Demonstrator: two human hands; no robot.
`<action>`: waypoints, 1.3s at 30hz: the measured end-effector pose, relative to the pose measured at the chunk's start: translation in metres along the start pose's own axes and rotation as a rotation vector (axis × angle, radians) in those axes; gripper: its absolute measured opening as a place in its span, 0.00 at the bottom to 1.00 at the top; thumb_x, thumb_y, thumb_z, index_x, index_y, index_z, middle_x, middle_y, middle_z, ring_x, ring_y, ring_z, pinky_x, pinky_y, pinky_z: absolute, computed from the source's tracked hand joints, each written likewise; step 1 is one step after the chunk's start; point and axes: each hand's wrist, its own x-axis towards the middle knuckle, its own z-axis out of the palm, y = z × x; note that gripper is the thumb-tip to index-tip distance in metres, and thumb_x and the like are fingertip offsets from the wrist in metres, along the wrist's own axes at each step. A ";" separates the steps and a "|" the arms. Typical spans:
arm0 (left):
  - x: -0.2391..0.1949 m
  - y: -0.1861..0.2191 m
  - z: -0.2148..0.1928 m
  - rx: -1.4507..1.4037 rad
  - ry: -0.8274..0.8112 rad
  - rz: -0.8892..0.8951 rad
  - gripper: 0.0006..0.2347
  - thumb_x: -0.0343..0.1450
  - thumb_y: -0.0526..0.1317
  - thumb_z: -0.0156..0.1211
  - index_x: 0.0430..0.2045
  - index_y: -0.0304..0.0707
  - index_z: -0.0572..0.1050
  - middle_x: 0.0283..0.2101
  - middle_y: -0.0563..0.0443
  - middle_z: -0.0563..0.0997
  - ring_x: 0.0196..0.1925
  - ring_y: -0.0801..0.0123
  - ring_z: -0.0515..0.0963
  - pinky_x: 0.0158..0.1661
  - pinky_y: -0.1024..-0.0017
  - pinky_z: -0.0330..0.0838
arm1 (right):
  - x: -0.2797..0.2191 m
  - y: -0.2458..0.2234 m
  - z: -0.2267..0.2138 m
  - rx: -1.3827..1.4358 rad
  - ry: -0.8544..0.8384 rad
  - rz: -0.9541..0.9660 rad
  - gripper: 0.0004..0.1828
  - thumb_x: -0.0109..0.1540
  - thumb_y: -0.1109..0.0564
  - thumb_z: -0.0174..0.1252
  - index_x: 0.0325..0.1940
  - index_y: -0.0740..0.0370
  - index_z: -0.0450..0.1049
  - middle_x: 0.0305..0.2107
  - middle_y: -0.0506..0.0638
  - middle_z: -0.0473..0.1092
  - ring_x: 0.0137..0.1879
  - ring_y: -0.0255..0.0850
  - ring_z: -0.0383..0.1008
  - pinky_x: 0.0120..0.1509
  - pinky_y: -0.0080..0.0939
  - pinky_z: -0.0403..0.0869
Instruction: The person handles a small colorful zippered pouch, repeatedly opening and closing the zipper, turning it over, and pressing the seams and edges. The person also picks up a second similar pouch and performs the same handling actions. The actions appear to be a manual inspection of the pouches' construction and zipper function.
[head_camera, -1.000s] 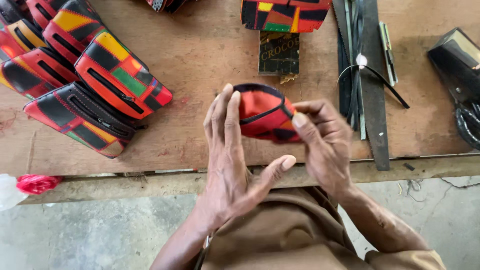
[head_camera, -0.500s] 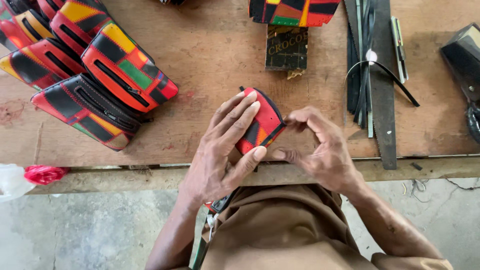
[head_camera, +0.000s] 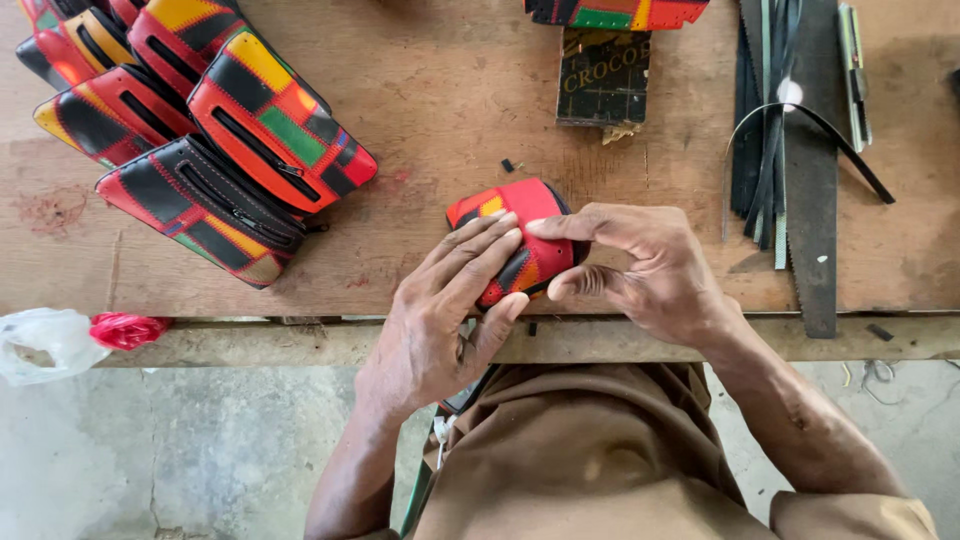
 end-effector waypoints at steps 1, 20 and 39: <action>0.000 -0.002 0.002 0.018 0.016 -0.004 0.19 0.73 0.34 0.65 0.58 0.25 0.71 0.61 0.34 0.76 0.68 0.43 0.75 0.67 0.55 0.70 | 0.001 0.001 0.001 -0.013 -0.004 0.000 0.26 0.57 0.55 0.72 0.59 0.59 0.77 0.45 0.51 0.79 0.49 0.36 0.82 0.51 0.37 0.81; 0.001 0.025 -0.013 -0.004 -0.023 -0.004 0.25 0.66 0.40 0.69 0.54 0.20 0.71 0.59 0.30 0.76 0.65 0.41 0.75 0.63 0.55 0.69 | -0.006 -0.033 0.000 -0.151 0.090 -0.153 0.22 0.57 0.50 0.68 0.54 0.57 0.76 0.53 0.57 0.69 0.62 0.43 0.69 0.64 0.44 0.73; -0.007 0.026 0.015 0.147 0.220 0.050 0.12 0.73 0.31 0.67 0.47 0.25 0.74 0.49 0.37 0.80 0.54 0.47 0.81 0.58 0.57 0.76 | -0.003 -0.031 0.007 -0.355 0.142 -0.296 0.21 0.56 0.54 0.72 0.51 0.59 0.79 0.46 0.48 0.78 0.52 0.46 0.77 0.58 0.43 0.74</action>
